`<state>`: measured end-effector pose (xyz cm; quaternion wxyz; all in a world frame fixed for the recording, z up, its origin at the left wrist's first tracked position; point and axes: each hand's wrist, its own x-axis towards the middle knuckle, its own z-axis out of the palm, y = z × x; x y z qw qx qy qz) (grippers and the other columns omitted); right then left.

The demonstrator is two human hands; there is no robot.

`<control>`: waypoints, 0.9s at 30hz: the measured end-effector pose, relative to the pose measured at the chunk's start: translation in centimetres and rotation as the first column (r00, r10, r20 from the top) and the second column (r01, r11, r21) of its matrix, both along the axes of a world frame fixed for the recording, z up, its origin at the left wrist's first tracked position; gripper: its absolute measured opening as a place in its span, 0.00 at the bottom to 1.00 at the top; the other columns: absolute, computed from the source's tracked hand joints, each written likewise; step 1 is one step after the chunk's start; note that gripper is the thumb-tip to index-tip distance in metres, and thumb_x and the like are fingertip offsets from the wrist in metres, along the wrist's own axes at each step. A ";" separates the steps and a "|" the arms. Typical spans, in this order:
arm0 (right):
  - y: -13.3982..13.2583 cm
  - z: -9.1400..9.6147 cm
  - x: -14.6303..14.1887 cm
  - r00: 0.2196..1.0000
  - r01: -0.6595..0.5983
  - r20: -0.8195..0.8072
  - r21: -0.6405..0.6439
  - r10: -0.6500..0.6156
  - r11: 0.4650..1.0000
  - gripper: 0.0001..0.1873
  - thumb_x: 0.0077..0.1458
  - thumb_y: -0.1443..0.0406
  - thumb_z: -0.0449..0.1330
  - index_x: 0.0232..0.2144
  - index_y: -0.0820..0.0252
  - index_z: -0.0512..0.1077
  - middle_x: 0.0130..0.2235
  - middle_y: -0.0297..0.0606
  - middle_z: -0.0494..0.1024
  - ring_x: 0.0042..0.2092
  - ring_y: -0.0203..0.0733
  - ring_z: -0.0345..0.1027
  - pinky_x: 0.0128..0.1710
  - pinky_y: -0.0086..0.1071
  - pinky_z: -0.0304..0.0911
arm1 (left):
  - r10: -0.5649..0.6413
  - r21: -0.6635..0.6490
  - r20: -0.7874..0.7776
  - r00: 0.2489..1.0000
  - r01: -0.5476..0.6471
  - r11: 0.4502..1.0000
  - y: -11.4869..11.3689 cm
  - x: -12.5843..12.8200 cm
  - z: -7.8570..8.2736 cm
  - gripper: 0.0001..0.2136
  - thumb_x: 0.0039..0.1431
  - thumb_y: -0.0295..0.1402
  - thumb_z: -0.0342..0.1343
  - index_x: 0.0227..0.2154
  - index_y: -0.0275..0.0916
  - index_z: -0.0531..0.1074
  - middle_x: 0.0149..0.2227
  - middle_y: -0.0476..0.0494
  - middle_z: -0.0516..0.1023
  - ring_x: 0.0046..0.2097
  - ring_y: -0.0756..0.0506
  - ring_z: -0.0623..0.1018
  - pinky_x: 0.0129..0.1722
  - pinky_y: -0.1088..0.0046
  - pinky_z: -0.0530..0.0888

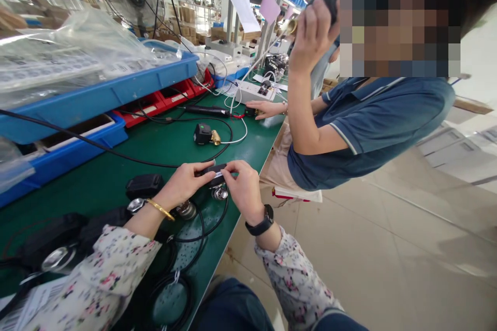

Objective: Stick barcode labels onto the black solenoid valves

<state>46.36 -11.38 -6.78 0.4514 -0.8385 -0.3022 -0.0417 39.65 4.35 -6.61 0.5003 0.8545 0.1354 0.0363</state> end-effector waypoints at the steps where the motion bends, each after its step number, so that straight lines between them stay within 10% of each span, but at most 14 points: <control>1: 0.0 0.0 0.0 1.000 0.001 -0.007 0.007 -0.001 1.000 0.05 0.53 0.70 0.60 0.26 0.58 0.69 0.32 0.32 0.72 0.36 0.38 0.67 0.33 0.28 0.63 | 0.000 -0.003 0.000 1.000 0.000 1.000 0.0 0.0 0.0 0.27 0.52 0.48 0.56 0.51 0.36 0.69 0.51 0.42 0.73 0.52 0.39 0.73 0.52 0.65 0.67; 27: 0.2 -0.7 -0.4 0.997 0.059 -0.044 0.054 -0.057 0.997 0.04 0.53 0.70 0.61 0.27 0.57 0.71 0.32 0.32 0.73 0.35 0.38 0.68 0.34 0.29 0.62 | 0.000 -0.028 0.017 1.000 0.000 1.000 -0.2 -0.1 -0.1 0.28 0.52 0.48 0.56 0.52 0.35 0.69 0.51 0.40 0.73 0.50 0.37 0.74 0.53 0.62 0.67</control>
